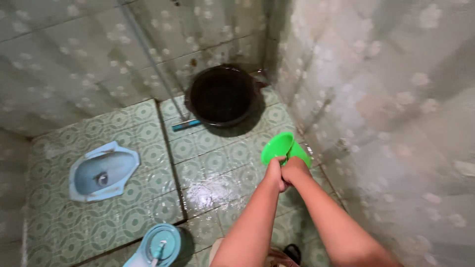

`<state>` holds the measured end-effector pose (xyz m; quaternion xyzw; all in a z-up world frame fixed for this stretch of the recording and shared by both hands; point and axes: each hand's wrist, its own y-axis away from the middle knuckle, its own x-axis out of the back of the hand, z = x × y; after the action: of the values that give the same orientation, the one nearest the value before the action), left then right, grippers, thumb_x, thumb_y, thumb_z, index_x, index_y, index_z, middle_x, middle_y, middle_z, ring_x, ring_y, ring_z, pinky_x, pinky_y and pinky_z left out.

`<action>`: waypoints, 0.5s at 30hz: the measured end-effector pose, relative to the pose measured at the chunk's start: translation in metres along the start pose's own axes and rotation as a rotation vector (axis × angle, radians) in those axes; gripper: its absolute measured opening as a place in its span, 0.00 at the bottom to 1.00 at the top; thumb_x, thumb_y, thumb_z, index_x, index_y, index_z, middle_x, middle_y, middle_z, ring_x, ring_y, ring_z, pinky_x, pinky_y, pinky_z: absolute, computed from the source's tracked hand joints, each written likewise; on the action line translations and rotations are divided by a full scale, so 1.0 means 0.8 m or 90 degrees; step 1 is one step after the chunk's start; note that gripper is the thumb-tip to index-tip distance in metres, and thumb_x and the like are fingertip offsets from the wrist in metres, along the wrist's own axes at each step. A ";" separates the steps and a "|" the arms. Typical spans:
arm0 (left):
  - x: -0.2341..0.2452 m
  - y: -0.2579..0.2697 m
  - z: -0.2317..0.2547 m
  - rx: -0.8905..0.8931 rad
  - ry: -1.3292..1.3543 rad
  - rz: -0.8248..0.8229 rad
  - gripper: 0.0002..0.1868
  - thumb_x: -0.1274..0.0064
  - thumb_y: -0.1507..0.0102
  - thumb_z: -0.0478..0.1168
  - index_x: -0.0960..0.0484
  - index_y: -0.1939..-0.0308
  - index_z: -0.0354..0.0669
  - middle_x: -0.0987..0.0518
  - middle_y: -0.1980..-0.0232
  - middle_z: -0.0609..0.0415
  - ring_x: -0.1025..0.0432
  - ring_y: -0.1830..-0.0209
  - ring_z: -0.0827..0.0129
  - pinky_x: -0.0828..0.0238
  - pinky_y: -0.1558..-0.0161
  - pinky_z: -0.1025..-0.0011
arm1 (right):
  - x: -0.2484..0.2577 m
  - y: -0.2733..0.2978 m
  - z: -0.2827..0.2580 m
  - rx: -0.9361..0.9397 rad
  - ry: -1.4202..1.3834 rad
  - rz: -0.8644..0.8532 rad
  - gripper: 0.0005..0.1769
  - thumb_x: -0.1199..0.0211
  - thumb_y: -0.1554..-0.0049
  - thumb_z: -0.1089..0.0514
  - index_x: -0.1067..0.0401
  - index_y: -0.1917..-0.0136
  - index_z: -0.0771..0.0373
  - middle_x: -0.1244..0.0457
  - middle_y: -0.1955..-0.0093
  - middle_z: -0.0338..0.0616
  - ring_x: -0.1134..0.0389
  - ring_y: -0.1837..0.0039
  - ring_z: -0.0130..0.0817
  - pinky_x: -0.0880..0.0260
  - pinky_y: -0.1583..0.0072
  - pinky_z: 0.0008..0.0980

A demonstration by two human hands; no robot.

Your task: Cleaning the bathroom floor and walls using a mop, brush, and water.

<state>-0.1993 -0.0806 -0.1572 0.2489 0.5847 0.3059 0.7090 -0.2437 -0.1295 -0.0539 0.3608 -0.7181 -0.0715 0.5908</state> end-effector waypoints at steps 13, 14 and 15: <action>-0.117 -0.146 -0.238 0.248 -0.279 -0.044 0.16 0.58 0.39 0.55 0.27 0.69 0.49 0.32 0.78 0.54 0.47 0.87 0.69 0.49 0.86 0.71 | 0.035 -0.088 0.320 -0.193 -0.235 -0.030 0.17 0.33 0.46 0.54 0.24 0.65 0.72 0.33 0.72 0.54 0.33 0.72 0.41 0.34 0.68 0.44; -0.128 -0.145 -0.258 0.264 -0.284 -0.030 0.14 0.59 0.38 0.53 0.29 0.70 0.50 0.34 0.78 0.55 0.49 0.86 0.70 0.50 0.84 0.72 | 0.026 -0.104 0.354 -0.212 -0.206 -0.055 0.19 0.35 0.44 0.51 0.24 0.66 0.71 0.33 0.72 0.54 0.33 0.73 0.40 0.34 0.69 0.43; -0.138 -0.142 -0.277 0.279 -0.289 -0.016 0.12 0.59 0.37 0.51 0.31 0.71 0.51 0.36 0.79 0.55 0.51 0.86 0.72 0.51 0.83 0.72 | 0.017 -0.119 0.388 -0.230 -0.178 -0.081 0.23 0.37 0.42 0.48 0.24 0.68 0.70 0.33 0.72 0.54 0.34 0.73 0.40 0.35 0.69 0.43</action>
<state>-0.4152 -0.2400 -0.2061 0.4505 0.4667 0.1003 0.7544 -0.4821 -0.3076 -0.1842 0.2800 -0.7443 -0.2852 0.5350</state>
